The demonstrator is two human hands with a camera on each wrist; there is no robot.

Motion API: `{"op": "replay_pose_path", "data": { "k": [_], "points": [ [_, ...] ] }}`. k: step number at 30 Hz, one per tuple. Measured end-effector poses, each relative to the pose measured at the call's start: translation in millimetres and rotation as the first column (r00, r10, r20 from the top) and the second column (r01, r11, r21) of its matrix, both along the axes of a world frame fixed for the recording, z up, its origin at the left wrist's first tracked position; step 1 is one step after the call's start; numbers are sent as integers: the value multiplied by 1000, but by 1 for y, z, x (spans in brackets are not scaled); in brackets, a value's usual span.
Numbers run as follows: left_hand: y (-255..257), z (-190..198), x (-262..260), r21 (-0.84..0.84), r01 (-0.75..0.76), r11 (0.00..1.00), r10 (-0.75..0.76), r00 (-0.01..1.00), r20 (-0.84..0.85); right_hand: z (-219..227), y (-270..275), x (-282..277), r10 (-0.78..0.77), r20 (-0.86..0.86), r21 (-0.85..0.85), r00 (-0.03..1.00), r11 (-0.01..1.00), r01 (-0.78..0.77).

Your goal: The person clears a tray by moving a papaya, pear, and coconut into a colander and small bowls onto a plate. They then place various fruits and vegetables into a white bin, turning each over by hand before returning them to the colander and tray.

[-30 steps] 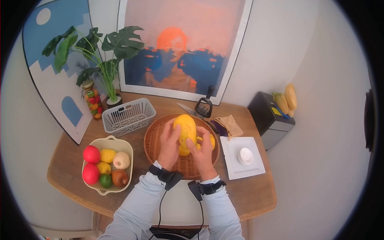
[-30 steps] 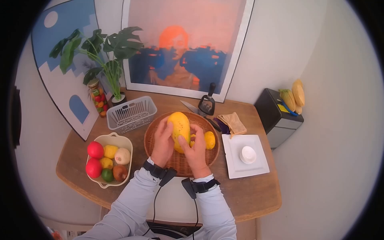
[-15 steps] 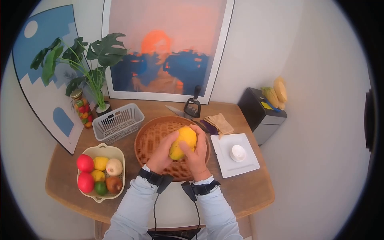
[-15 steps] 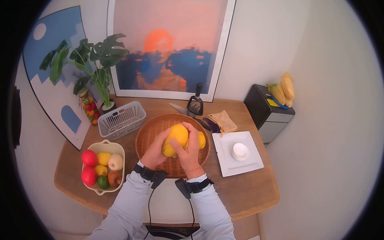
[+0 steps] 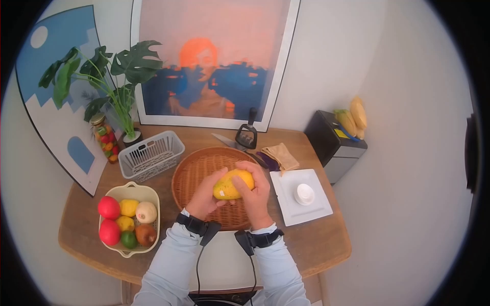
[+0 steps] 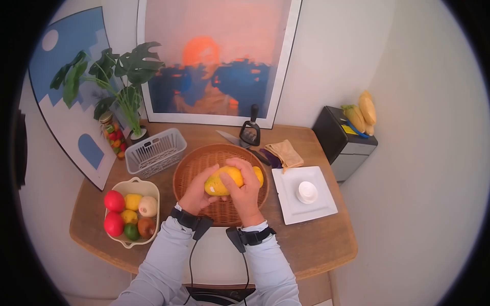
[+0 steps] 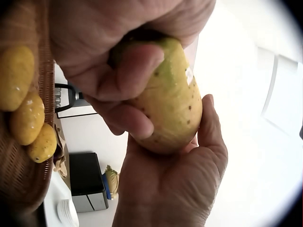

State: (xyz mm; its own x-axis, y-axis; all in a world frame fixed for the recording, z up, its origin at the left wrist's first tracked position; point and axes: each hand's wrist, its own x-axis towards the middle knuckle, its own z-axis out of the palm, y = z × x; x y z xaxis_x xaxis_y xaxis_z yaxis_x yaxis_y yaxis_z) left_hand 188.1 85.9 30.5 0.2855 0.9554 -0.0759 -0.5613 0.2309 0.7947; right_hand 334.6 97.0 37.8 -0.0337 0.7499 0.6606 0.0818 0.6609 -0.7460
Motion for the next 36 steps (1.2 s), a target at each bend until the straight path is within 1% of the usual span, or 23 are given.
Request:
{"op": "replay_pose_path", "data": {
  "k": [1, 2, 4, 5, 7, 8, 10, 11, 13, 16, 17, 19, 20, 22, 23, 25, 26, 29, 30, 32, 33, 34, 36],
  "points": [
    [-1, 2, 2, -35, -48, 998, 49, 998, 37, -3, 3, -1, -12, 12, 45, 1000, 999, 12],
    [2, -4, 2, 53, -78, 996, 78, 997, 3, -6, 6, -1, -27, 25, 89, 999, 996, 25],
    [9, -17, 6, 230, -124, 965, 141, 988, -56, -20, 13, -3, -13, -225, -186, 974, 982, -30],
    [9, -17, 8, 245, -151, 958, 179, 979, -95, -23, 15, -4, -32, -343, -311, 939, 947, -81],
    [7, -13, 14, 277, -205, 939, 257, 951, -169, -20, 14, -2, -12, -320, -266, 947, 961, -78],
    [6, -11, 12, 204, -196, 959, 222, 968, -119, -18, 12, -1, -2, -309, -244, 951, 967, -77],
    [5, -7, 5, 56, -159, 986, 160, 987, -12, -2, 4, -2, -33, -35, 31, 999, 999, 34],
    [5, -5, 6, 25, -198, 980, 198, 980, 17, 2, 2, -2, -77, 98, 176, 992, 983, 59],
    [5, -3, 12, -41, -273, 961, 275, 959, 69, 0, 1, -7, -26, -8, 27, 1000, 999, 26],
    [2, -5, 17, 239, -347, 907, 386, 912, -139, -8, 5, -6, 36, -258, -263, 965, 959, -106],
    [4, -7, 15, 208, -307, 929, 340, 929, -146, -9, 7, -5, 40, -353, -358, 935, 917, -174],
    [7, -11, 8, 145, -222, 964, 245, 957, -158, -4, 5, -1, 64, -160, -193, 985, 977, -94],
    [6, -10, 7, 55, -228, 972, 232, 967, -104, -2, 4, -1, 60, -62, -102, 996, 993, -66],
    [1, -2, 4, -127, -218, 968, 221, 975, 4, -2, 4, -3, 188, -176, -117, 966, 971, -210],
    [0, 1, 3, -154, -212, 965, 217, 976, 15, -2, 3, -4, 248, -233, -119, 940, 953, -280],
    [-2, 4, 3, -207, -198, 958, 210, 977, 38, -1, 3, -5, 264, -252, -129, 931, 944, -303],
    [-3, 4, 4, -202, -187, 961, 201, 978, 50, 0, 2, -4, 273, -261, -134, 926, 940, -315],
    [-7, 4, 5, -150, -143, 978, 155, 985, 70, 4, -1, -1, 252, -43, -30, 967, 967, -254],
    [-9, 5, 3, -110, -120, 987, 127, 990, 67, 6, -2, -1, 264, -22, -12, 964, 964, -264],
    [-12, -3, 2, 144, -124, 982, 125, 992, 2, 9, -6, -2, 285, 17, 23, 958, 958, -286],
    [-11, -16, 3, 351, -134, 927, 162, 985, -52, 11, -8, -3, 288, 20, 27, 957, 957, -289],
    [-9, -24, 3, 543, -125, 830, 209, 973, -96, 11, -10, -4, 292, 22, 30, 956, 956, -292],
    [0, -29, -2, 320, -36, 947, -32, 978, 205, 12, -11, -6, 289, 21, 35, 957, 957, -289]
  ]
}}
